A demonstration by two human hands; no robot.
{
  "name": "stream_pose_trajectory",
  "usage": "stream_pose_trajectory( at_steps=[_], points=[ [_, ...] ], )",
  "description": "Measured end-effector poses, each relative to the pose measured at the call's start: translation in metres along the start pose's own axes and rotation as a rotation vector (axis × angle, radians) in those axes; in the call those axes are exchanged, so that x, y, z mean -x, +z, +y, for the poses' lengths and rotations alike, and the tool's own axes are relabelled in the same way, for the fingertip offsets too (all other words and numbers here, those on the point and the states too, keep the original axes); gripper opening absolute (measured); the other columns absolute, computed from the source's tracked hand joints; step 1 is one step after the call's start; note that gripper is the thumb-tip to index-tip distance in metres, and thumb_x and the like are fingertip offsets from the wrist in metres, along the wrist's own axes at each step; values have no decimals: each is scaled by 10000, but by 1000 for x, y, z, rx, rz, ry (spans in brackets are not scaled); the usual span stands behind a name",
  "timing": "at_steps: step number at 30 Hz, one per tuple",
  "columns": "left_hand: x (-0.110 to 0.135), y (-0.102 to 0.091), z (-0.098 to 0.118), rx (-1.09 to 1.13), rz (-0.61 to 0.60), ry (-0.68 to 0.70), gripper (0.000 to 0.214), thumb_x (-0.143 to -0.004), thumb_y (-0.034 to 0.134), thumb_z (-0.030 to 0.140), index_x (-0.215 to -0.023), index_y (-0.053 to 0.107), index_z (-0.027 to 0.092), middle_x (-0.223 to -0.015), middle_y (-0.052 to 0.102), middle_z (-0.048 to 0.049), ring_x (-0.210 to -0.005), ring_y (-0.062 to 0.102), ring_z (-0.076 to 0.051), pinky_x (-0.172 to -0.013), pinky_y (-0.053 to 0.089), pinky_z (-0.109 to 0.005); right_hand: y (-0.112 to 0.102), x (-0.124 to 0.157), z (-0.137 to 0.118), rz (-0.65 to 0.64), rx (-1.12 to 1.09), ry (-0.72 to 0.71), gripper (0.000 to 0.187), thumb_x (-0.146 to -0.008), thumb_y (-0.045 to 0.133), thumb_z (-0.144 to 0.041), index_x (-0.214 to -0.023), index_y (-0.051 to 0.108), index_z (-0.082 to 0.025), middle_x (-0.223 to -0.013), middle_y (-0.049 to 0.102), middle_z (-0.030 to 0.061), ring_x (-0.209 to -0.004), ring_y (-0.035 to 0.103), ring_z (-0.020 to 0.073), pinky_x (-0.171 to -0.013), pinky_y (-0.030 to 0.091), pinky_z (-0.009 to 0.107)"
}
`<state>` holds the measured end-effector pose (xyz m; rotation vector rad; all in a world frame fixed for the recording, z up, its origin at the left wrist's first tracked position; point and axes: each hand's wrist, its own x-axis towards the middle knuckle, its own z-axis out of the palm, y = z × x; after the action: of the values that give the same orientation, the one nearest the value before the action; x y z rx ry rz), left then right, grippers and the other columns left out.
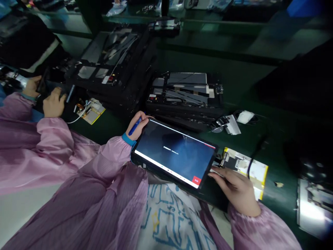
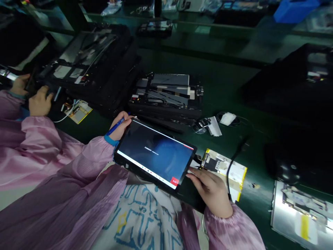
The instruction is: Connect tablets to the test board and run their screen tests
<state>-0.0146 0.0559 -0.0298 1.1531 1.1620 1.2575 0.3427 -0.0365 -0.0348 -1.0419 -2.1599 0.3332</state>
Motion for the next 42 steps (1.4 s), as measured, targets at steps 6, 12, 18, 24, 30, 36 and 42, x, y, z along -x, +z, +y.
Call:
stream_pose_trajectory(
  at_steps=[6, 12, 18, 24, 30, 36, 42],
  points=[
    [-4, -3, -1, -35, 21, 5, 298, -763, 644, 318, -770, 365, 214, -869, 674, -3, -758, 627, -151, -729, 474, -287, -3, -4, 1, -37, -33, 17, 72, -870, 591, -228, -909, 649, -207, -773, 726, 33, -658, 691, 160, -607, 566, 260],
    [-9, -6, -5, -46, 35, 16, 285, -754, 660, 298, -761, 388, 211, -856, 680, -3, -741, 622, -148, -724, 474, -287, -3, -9, 0, -66, -3, 37, 113, -890, 564, -276, -887, 656, -209, -746, 726, 34, -627, 687, 155, -583, 555, 255],
    [-10, -6, -7, -24, 21, 37, 267, -764, 652, 281, -763, 395, 208, -859, 680, -5, -760, 626, -148, -736, 474, -288, -7, -10, -1, -111, 16, 28, 116, -902, 546, -259, -927, 642, -198, -795, 733, 46, -663, 696, 160, -600, 554, 255],
    [-11, -7, -7, -35, 24, 38, 273, -759, 657, 270, -756, 391, 208, -855, 670, -2, -770, 631, -152, -758, 471, -293, -7, -11, -2, -99, 48, 18, 110, -901, 546, -240, -921, 641, -188, -783, 732, 47, -645, 694, 161, -591, 556, 259],
    [-11, -6, -6, -36, 18, 34, 266, -767, 655, 261, -763, 394, 209, -841, 659, 10, -732, 616, -134, -734, 468, -276, -8, -12, -2, -84, 6, -6, 101, -898, 550, -240, -912, 638, -192, -779, 733, 46, -636, 692, 154, -588, 559, 248],
    [-9, -5, -5, -84, 29, 34, 270, -764, 650, 289, -764, 392, 210, -846, 662, 3, -703, 605, -134, -731, 475, -289, -8, -13, -1, -68, -4, -25, 102, -899, 545, -226, -909, 641, -193, -765, 730, 46, -621, 686, 148, -575, 552, 242],
    [-9, -4, -4, -76, 31, 47, 280, -754, 659, 294, -759, 393, 209, -862, 669, -1, -724, 611, -138, -738, 471, -290, -9, -11, 1, -94, -17, -5, 104, -897, 544, -233, -906, 643, -202, -746, 719, 34, -608, 675, 147, -566, 539, 248]
  ],
)
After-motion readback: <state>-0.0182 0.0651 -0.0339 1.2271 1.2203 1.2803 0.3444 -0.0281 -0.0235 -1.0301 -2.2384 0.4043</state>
